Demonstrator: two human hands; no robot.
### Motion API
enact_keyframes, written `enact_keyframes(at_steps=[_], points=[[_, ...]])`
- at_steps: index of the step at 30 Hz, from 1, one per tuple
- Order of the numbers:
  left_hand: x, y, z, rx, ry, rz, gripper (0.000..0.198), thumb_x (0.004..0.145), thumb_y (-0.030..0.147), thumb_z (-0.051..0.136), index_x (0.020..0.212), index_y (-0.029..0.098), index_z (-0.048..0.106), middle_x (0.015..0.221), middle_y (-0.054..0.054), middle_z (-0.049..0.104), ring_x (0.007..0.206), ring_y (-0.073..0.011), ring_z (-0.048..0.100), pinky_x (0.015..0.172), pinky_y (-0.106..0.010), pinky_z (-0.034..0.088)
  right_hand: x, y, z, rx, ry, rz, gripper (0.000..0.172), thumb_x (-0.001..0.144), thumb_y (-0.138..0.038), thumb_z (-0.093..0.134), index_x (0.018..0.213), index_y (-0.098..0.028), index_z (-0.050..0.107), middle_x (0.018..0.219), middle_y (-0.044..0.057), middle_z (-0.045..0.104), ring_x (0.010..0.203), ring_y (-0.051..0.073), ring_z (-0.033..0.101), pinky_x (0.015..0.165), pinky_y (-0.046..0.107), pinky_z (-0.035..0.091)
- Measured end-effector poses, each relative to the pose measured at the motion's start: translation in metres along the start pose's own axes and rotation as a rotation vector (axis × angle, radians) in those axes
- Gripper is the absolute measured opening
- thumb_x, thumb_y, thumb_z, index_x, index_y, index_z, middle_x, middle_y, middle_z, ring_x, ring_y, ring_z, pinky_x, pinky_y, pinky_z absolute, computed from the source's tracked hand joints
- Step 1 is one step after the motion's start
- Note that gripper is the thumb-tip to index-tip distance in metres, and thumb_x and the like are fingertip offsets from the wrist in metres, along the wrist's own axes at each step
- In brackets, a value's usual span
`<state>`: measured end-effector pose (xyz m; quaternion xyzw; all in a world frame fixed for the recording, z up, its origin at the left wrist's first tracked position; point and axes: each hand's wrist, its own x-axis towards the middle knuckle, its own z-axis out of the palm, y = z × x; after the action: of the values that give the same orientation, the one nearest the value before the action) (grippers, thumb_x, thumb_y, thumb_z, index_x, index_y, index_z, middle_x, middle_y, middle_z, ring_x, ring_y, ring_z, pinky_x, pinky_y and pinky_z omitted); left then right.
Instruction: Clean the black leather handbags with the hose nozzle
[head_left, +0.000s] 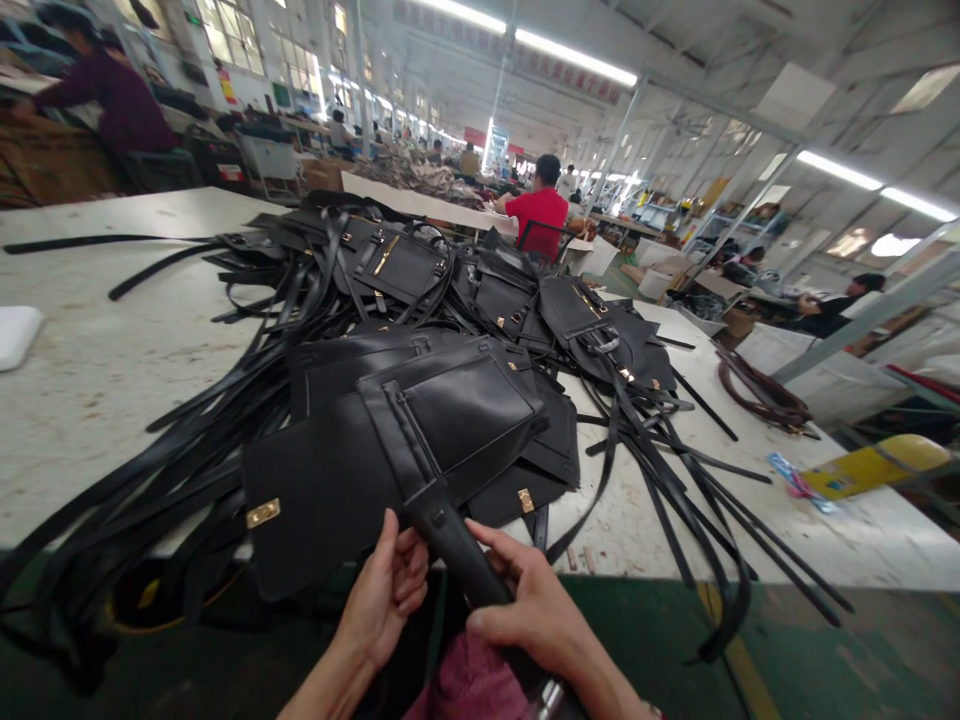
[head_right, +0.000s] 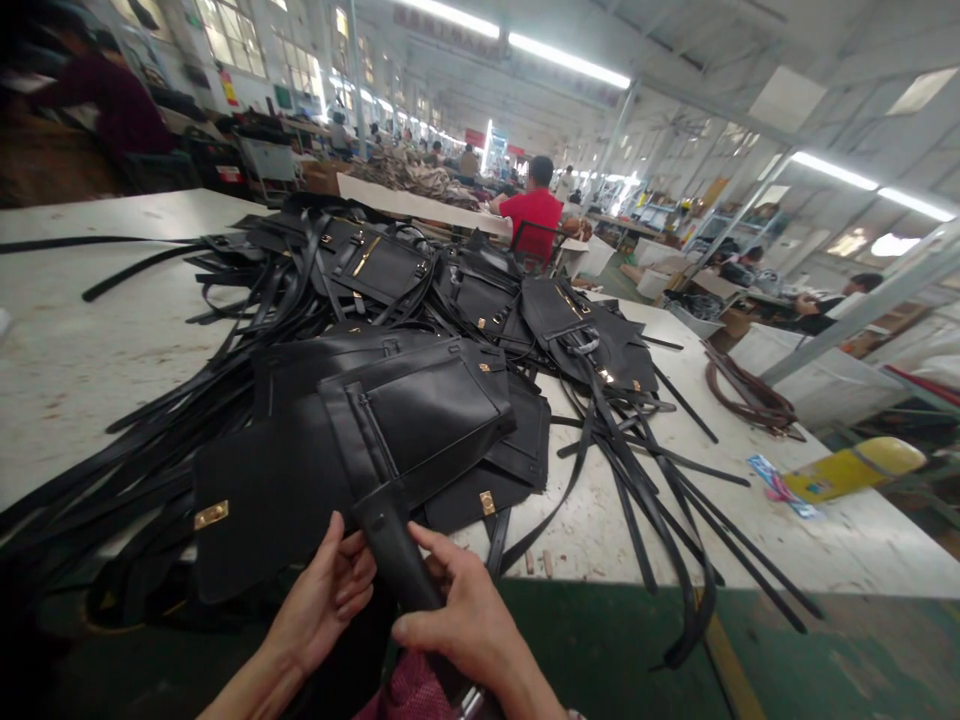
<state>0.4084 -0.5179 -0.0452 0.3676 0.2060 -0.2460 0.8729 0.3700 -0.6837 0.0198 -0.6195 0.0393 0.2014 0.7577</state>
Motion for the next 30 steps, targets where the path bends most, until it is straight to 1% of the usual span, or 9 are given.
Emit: enact_keyframes(at_steps=[3, 7, 11, 17, 22, 23, 25, 28, 30], points=[[-0.002, 0.001, 0.000, 0.037, 0.016, 0.043, 0.042, 0.071, 0.057, 0.054, 0.076, 0.015, 0.049, 0.050, 0.009, 0.033, 0.035, 0.0005, 0.017, 0.032, -0.012, 0.012, 0.002, -0.004, -0.002, 0.048, 0.085, -0.063, 0.076, 0.052, -0.004, 0.063, 0.125, -0.022, 0.046, 0.080, -0.002, 0.061, 0.055, 0.008, 0.046, 0.046, 0.017, 0.036], [0.002, 0.000, 0.001, 0.077, 0.102, 0.075, 0.038, 0.065, 0.046, 0.066, 0.068, 0.016, 0.043, 0.048, 0.010, 0.034, 0.034, 0.0012, 0.018, 0.032, -0.012, 0.012, -0.009, -0.004, -0.020, 0.017, 0.149, -0.048, 0.074, 0.054, -0.007, 0.063, 0.125, -0.019, 0.045, 0.079, 0.000, 0.062, 0.055, 0.008, 0.048, 0.046, 0.018, 0.038], [0.006, 0.001, 0.001, 0.037, 0.129, 0.051, 0.042, 0.061, 0.042, 0.070, 0.060, 0.017, 0.037, 0.046, 0.010, 0.034, 0.033, 0.0017, 0.017, 0.031, -0.012, 0.012, -0.019, 0.003, -0.030, 0.006, 0.076, 0.019, 0.075, 0.055, -0.008, 0.066, 0.126, -0.021, 0.045, 0.075, -0.002, 0.061, 0.054, 0.008, 0.046, 0.045, 0.017, 0.035], [0.009, 0.000, 0.001, 0.012, 0.130, 0.042, 0.037, 0.064, 0.037, 0.068, 0.061, 0.016, 0.038, 0.046, 0.010, 0.035, 0.032, 0.0015, 0.018, 0.031, -0.012, 0.012, -0.009, 0.008, -0.018, 0.011, -0.018, 0.062, 0.075, 0.051, -0.002, 0.063, 0.123, -0.021, 0.050, 0.075, -0.002, 0.060, 0.055, 0.006, 0.042, 0.045, 0.015, 0.028], [0.012, -0.005, 0.003, -0.025, 0.164, 0.095, 0.020, 0.071, 0.024, 0.061, 0.065, 0.016, 0.043, 0.047, 0.009, 0.038, 0.030, 0.0013, 0.019, 0.030, -0.012, 0.013, 0.002, 0.004, -0.013, 0.050, -0.031, 0.028, 0.073, 0.053, -0.003, 0.064, 0.122, -0.022, 0.050, 0.078, -0.001, 0.063, 0.057, 0.007, 0.044, 0.047, 0.016, 0.032], [0.012, -0.005, 0.005, -0.034, 0.177, 0.098, 0.016, 0.072, 0.021, 0.060, 0.067, 0.015, 0.045, 0.048, 0.008, 0.040, 0.030, 0.0012, 0.021, 0.030, -0.012, 0.015, 0.004, 0.002, -0.013, 0.050, -0.027, 0.024, 0.073, 0.053, -0.003, 0.064, 0.122, -0.021, 0.050, 0.079, -0.001, 0.063, 0.058, 0.007, 0.045, 0.047, 0.016, 0.033], [0.009, -0.003, 0.010, -0.055, 0.184, 0.084, 0.010, 0.071, 0.013, 0.060, 0.073, 0.014, 0.051, 0.055, 0.005, 0.050, 0.033, -0.0002, 0.033, 0.031, -0.012, 0.023, 0.006, -0.002, -0.014, 0.039, -0.007, 0.020, 0.072, 0.054, -0.004, 0.064, 0.123, -0.020, 0.049, 0.076, -0.001, 0.063, 0.055, 0.007, 0.046, 0.046, 0.016, 0.035], [0.005, 0.003, 0.022, -0.136, 0.190, 0.032, 0.017, 0.070, 0.009, 0.062, 0.086, 0.012, 0.056, 0.073, -0.004, 0.062, 0.049, -0.0079, 0.055, 0.041, -0.018, 0.041, 0.006, -0.011, -0.015, 0.051, -0.002, 0.011, 0.073, 0.055, -0.008, 0.065, 0.124, -0.019, 0.046, 0.071, -0.002, 0.061, 0.047, 0.007, 0.046, 0.042, 0.017, 0.038], [0.006, 0.007, 0.029, -0.248, 0.227, 0.007, 0.013, 0.073, 0.011, 0.060, 0.086, 0.011, 0.057, 0.075, -0.007, 0.064, 0.055, -0.0119, 0.059, 0.047, -0.023, 0.047, 0.005, -0.020, -0.014, 0.067, -0.012, -0.005, 0.074, 0.056, -0.011, 0.067, 0.125, -0.019, 0.044, 0.070, -0.002, 0.060, 0.043, 0.007, 0.046, 0.039, 0.018, 0.038]])
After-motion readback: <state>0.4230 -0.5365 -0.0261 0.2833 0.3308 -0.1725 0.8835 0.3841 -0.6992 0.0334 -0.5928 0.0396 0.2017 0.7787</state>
